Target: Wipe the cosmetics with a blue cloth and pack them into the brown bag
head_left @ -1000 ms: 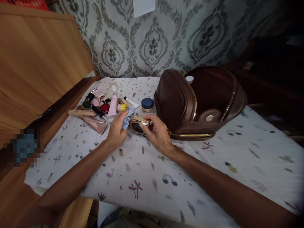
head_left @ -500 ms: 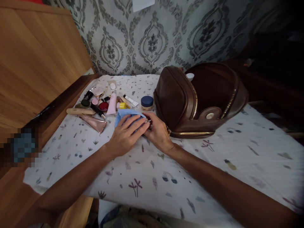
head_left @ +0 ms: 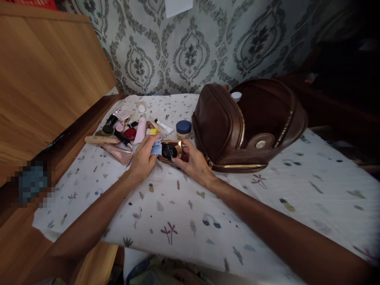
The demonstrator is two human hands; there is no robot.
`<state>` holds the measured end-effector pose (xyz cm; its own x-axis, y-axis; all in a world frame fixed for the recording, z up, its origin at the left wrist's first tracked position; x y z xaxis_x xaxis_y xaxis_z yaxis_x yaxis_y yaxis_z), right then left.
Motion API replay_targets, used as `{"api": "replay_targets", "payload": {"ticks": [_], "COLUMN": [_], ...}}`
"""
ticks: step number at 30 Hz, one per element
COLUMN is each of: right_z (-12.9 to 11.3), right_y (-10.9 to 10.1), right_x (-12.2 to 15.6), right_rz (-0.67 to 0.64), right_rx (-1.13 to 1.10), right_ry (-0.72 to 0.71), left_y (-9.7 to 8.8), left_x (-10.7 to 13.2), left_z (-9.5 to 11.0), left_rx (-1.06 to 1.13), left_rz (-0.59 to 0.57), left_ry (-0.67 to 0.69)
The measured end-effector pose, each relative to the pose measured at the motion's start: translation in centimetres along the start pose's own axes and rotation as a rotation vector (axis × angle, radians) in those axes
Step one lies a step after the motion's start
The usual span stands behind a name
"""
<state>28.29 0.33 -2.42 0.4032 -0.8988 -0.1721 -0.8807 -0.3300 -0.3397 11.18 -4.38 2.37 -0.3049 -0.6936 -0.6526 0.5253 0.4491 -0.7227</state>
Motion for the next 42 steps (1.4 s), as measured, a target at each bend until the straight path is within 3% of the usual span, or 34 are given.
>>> {"api": "replay_targets", "payload": {"ticks": [3,6,10,12,19,25,32,36,42], "right_z": [-0.3,-1.0,-2.2,-2.5,-1.6,-1.1,0.3,0.7,1.7], "right_y": [-0.3,-0.7,-0.6,-0.4,0.5,0.5,0.5,0.2,0.3], "right_x": [0.1,0.3,1.0,1.3,1.3,0.9,-0.2,-0.6,-0.9], "right_rz": [0.061,0.103,0.087,0.091,0.007,-0.047,-0.112,-0.108,-0.056], "right_rx": [-0.024,0.026,0.117,0.161,0.132,0.002,-0.307,-0.445,-0.413], "right_ry": [-0.020,-0.048,-0.159,-0.225,-0.283,-0.121,0.036,0.103,0.128], "left_y": [-0.9,-1.4,-0.7,-0.3,-0.3,0.0,0.9,1.6,1.1], "left_x": [-0.1,-0.1,0.2,0.2,0.2,0.1,0.2,0.2,-0.3], "left_z": [0.3,1.8,4.1,4.5,2.7,3.8,1.6,1.4,1.7], "left_rx": [-0.035,-0.044,-0.091,-0.154,-0.146,0.006,0.236,0.309,0.445], "left_rz": [0.097,0.142,0.031,-0.011,-0.015,-0.057,0.011,-0.103,-0.193], "left_ry": [0.005,0.157,0.452,0.502,0.325,0.312,0.024,0.081,0.090]}}
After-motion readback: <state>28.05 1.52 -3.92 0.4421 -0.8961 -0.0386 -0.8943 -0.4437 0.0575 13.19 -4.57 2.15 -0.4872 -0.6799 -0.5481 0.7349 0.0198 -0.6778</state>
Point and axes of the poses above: each hand's wrist, its own x-axis away from the middle knuckle, its own y-axis out of the palm, z = x × y, the point moved 4 cm from there along -x, towards the middle knuckle, and after that the axes turned 8 degrees about y, right-handed, at the moved point
